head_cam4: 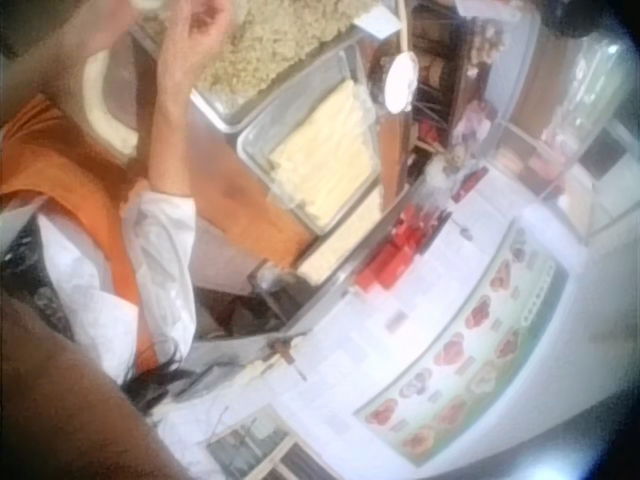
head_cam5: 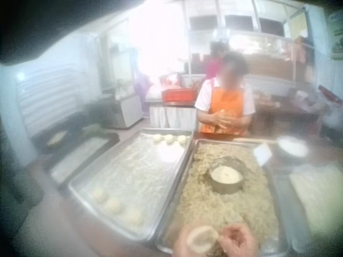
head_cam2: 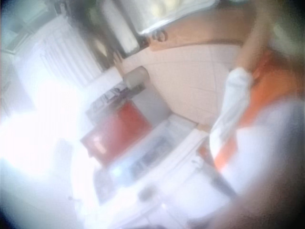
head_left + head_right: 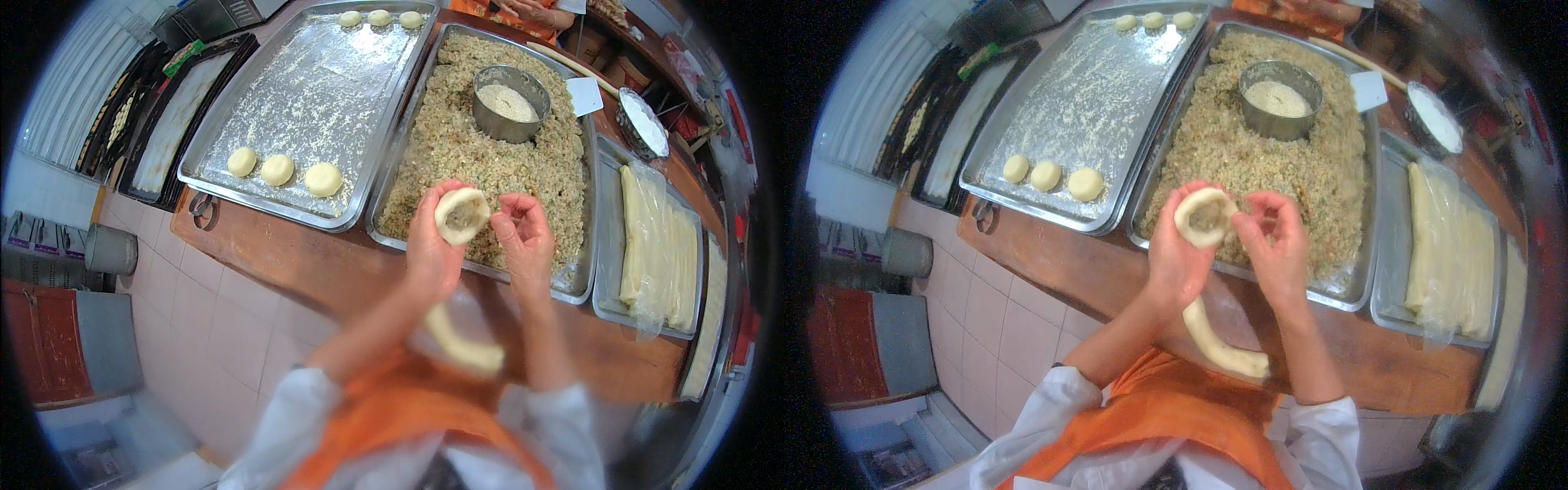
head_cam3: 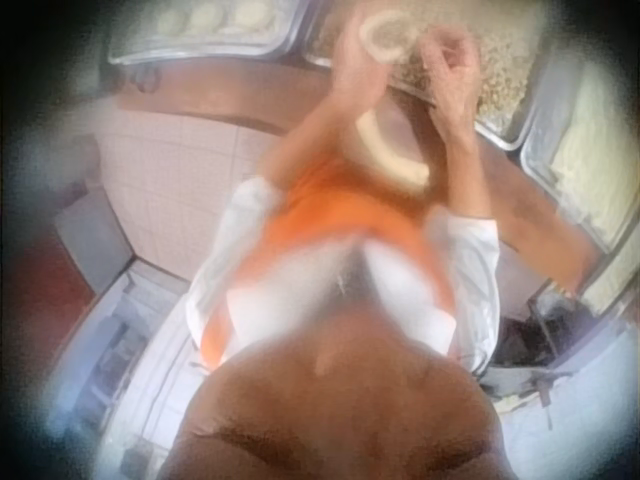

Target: The person prepares stuffed pastries by picking up dough balls, flattening them by hand, scooping a vegetable-based filling from a large tray using a metal ring tool, and sealing the dough around the filling before placing the finished items on a metal baking tray.

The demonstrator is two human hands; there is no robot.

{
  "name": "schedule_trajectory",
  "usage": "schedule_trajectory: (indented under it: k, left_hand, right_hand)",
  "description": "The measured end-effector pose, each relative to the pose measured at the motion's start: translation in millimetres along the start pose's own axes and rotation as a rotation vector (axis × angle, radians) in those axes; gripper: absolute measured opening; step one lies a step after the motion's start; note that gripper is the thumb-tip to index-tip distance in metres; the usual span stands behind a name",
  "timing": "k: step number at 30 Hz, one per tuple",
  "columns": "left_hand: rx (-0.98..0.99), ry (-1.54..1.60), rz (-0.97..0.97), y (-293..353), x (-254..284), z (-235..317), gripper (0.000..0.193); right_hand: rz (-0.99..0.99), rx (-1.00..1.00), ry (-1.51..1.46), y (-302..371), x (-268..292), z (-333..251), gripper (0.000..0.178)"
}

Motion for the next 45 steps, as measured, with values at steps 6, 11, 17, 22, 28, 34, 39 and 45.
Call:
schedule_trajectory:
  k: [6, 11, 17, 22, 28, 34, 39, 45]
  left_hand:
    - [0.253, 0.065, -0.073, 18.6, 6.7, -9.4, 0.026]
    - [0.288, 0.066, -0.033, 18.9, 9.6, -10.7, 0.023]
    - [0.288, 0.016, -0.056, 21.4, 10.7, -3.8, 0.025]
    - [0.365, -0.122, -0.011, 25.8, 7.6, 6.2, 0.033]
    - [0.558, -0.111, -0.152, 31.7, -11.5, 14.0, 0.037]
    - [0.414, -0.291, -0.574, 50.9, -17.0, 18.6, 0.037]
    - [0.486, -0.103, -0.528, 56.7, -6.2, 17.8, 0.036]
    - [0.490, 0.239, -0.254, 62.0, -3.1, 17.6, 0.038]
  right_hand:
    - [-0.210, -0.076, -0.004, -2.4, -27.0, 3.1, 0.050]
    - [-0.112, 0.029, 0.102, -0.9, -23.4, 7.7, 0.048]
    - [-0.214, 0.029, 0.144, 8.0, -27.9, 0.7, 0.056]
    - [-0.484, -0.046, -0.042, 19.3, -28.1, -6.2, 0.073]
    - [-0.205, 0.339, 0.377, 26.7, -11.4, -7.5, 0.077]
    - [-0.332, 0.496, 0.739, 39.0, -23.9, -41.1, 0.072]
    - [-0.401, 0.665, 1.098, 52.1, -44.4, -60.0, 0.062]
    - [-0.289, 0.638, 0.359, 34.2, -19.0, -27.5, 0.051]
Point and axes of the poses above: each hand's wrist, its own y-axis away from the middle knuckle, its own x-axis out of the back of the hand, z = x × y, the point moved 6 cm from there along -y, towards the middle knuckle, and after that the axes turned 15 degrees about -x, right-handed, at the moved point
